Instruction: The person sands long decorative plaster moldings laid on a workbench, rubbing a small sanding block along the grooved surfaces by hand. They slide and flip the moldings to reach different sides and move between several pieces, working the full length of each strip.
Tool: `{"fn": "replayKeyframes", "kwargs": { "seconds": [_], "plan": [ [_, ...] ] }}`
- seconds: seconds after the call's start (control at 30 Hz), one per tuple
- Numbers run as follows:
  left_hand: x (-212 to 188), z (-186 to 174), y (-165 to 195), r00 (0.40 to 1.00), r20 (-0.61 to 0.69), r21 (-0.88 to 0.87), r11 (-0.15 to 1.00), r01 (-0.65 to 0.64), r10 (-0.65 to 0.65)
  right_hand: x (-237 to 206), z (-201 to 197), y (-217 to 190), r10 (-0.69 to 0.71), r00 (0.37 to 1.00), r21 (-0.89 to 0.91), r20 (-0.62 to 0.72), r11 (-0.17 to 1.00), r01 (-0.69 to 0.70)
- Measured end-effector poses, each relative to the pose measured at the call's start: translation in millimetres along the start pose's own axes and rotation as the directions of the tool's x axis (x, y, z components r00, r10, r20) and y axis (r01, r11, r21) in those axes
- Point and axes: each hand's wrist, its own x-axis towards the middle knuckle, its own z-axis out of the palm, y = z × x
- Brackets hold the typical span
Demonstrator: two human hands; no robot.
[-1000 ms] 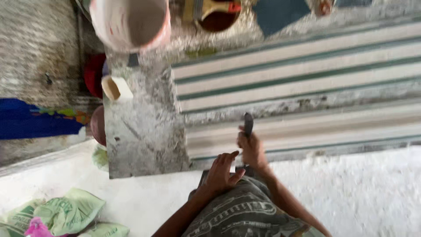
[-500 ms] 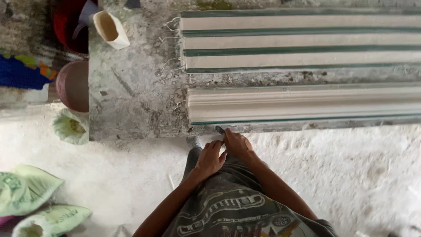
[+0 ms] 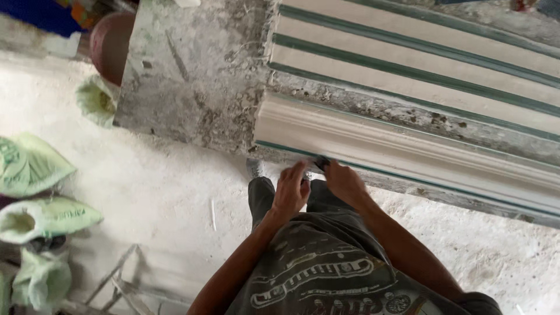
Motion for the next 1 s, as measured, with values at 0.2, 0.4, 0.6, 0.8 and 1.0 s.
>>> {"fn": "replayKeyframes", "kwargs": {
  "seconds": [0.2, 0.4, 0.6, 0.8, 1.0],
  "plan": [
    [14, -23, -7, 0.871, -0.074, -0.286, 0.847, 0.448, -0.485, 51, 17, -129, -0.351, 0.936, -0.065, -0.035, 0.935, 0.348],
    [14, -47, -25, 0.98, -0.151, 0.088, 0.986, 0.145, -0.131, 22, -12, -144, -0.378, 0.924, -0.023, -0.062, 0.926, 0.377],
    [7, 28, -22, 0.984, -0.175, 0.062, 0.997, 0.035, -0.024, 7, -24, -94, -0.199, 0.98, -0.058, 0.006, 0.978, 0.199],
    [20, -57, -74, 0.914, -0.361, 0.154, 0.955, 0.255, -0.186, 60, -5, -203, -0.367, 0.93, -0.092, -0.007, 0.926, 0.365],
    [23, -56, -31, 0.941, 0.066, 0.051, 0.943, 0.328, -0.331, 43, -18, -176, -0.349, 0.937, -0.129, -0.009, 0.93, 0.345]
  ]
}}
